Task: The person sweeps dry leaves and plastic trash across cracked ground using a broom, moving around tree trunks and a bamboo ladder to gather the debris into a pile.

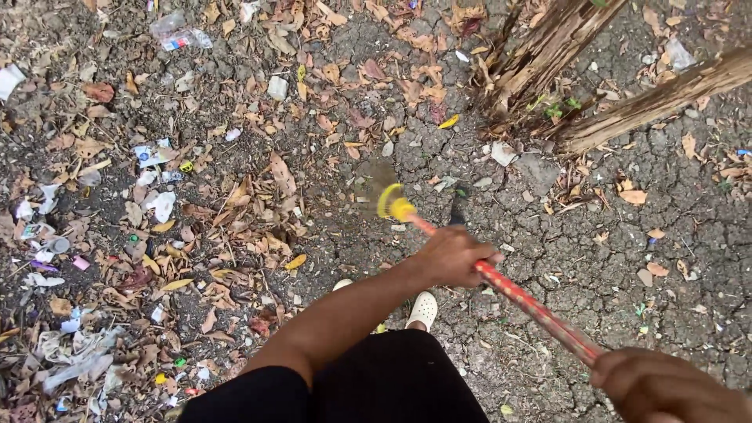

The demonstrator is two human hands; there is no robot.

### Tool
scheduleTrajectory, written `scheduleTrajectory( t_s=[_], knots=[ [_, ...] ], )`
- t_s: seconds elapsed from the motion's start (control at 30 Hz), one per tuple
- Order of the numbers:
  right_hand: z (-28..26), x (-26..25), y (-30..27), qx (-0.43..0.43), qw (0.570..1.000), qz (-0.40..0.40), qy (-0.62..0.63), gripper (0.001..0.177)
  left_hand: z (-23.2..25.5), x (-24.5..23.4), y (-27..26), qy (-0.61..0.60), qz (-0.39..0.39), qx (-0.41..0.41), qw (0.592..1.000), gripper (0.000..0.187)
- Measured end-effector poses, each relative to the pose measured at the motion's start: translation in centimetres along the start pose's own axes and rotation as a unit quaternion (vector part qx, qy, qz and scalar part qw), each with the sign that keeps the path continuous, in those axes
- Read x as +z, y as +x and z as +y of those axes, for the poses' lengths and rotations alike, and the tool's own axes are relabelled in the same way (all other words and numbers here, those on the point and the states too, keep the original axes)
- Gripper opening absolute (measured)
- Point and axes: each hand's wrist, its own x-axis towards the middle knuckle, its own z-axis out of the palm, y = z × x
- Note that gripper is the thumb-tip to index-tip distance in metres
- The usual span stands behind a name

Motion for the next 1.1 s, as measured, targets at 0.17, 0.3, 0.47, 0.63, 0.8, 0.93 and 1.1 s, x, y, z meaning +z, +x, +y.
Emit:
scheduleTrajectory(
  t_s=[0.17, 0.3, 0.47, 0.63, 0.8, 0.93, 1.1],
  knots=[
    [2.7, 10.1, 8.2, 0.071, 0.987, 0.127, -0.072, 0.043, -4.4, 1.4, 0.6, -0.031, -0.143, -0.102, 0.984, 0.029],
    [11.5, 14.6, 7.1, 0.023, 0.993, 0.106, -0.039, 0.045, -10.9, 2.5, -5.2, -0.096, -0.177, -0.177, 0.963, 0.004],
    [12.9, 15.4, 7.3, 0.049, 0.958, 0.193, 0.208, 0.045, -12.0, -4.5, -10.6, 0.007, -0.319, -0.231, 0.919, 0.014],
    [11.9, 14.8, 8.3, 0.002, 0.946, 0.232, 0.225, 0.038, -12.3, -8.9, -12.3, 0.045, -0.315, -0.212, 0.924, 0.02],
    [5.6, 11.6, 9.9, 0.035, 0.938, 0.299, 0.173, 0.034, -10.9, -10.5, -9.1, 0.052, -0.193, -0.099, 0.975, 0.019],
    [2.6, 7.4, 8.4, 0.119, 0.942, 0.308, 0.055, 0.043, -9.2, -8.3, -3.5, -0.03, -0.086, -0.054, 0.994, 0.021],
    [2.4, 7.5, 10.9, 0.138, 0.932, 0.333, 0.034, 0.047, -9.5, -6.3, 2.7, -0.049, -0.085, 0.0, 0.995, 0.011]
  ],
)
